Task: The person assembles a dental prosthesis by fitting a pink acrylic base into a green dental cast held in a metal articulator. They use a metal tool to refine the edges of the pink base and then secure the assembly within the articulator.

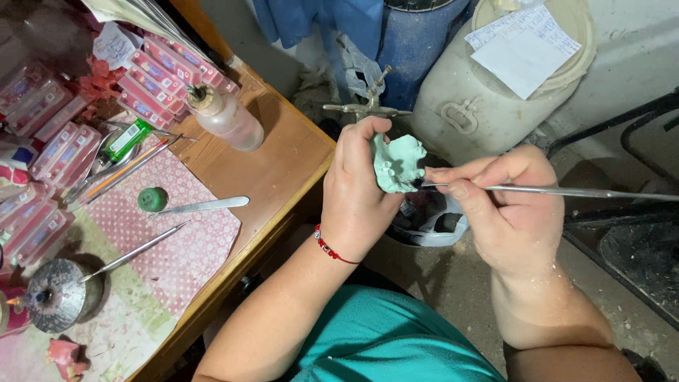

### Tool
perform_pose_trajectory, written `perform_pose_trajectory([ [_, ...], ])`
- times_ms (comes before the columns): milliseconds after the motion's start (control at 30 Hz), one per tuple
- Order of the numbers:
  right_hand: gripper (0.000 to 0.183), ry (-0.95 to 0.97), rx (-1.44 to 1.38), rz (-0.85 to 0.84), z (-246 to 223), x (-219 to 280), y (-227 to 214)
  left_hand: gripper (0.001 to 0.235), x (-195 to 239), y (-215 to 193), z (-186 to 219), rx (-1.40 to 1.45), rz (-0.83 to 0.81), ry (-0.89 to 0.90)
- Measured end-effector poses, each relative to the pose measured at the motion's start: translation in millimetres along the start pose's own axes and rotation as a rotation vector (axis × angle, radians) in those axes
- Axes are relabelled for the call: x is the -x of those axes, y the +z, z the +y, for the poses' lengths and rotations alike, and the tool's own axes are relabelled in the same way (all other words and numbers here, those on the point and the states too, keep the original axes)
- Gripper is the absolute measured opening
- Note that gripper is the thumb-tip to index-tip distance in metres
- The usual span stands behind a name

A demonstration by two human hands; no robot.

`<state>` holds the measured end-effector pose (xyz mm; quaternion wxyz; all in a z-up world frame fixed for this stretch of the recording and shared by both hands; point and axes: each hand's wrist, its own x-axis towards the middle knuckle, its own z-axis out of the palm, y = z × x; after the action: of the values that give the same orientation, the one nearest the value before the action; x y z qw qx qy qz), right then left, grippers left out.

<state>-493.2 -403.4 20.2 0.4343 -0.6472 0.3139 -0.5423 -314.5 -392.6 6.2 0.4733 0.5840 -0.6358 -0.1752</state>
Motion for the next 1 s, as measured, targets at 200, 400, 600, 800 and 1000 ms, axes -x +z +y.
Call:
perform_pose_trajectory([
  [200,0.025,-0.029,0.064,0.108,8,1,-17,0.07,-1,4,-6,0.307,-0.097,-0.183],
  [400,0.027,-0.037,-0.058,0.159,0,9,-16,0.067,1,11,1,0.267,-0.147,-0.215],
  [600,0.027,-0.021,-0.01,0.086,3,7,-5,0.069,2,11,2,0.065,-0.14,-0.18],
  [800,0.028,-0.027,-0.035,0.094,4,5,-2,0.07,2,10,0,-0.006,-0.116,-0.144],
  [1000,0.027,-0.039,0.038,0.18,-7,-2,0,0.07,-1,7,4,-0.014,-0.136,-0.187],
])
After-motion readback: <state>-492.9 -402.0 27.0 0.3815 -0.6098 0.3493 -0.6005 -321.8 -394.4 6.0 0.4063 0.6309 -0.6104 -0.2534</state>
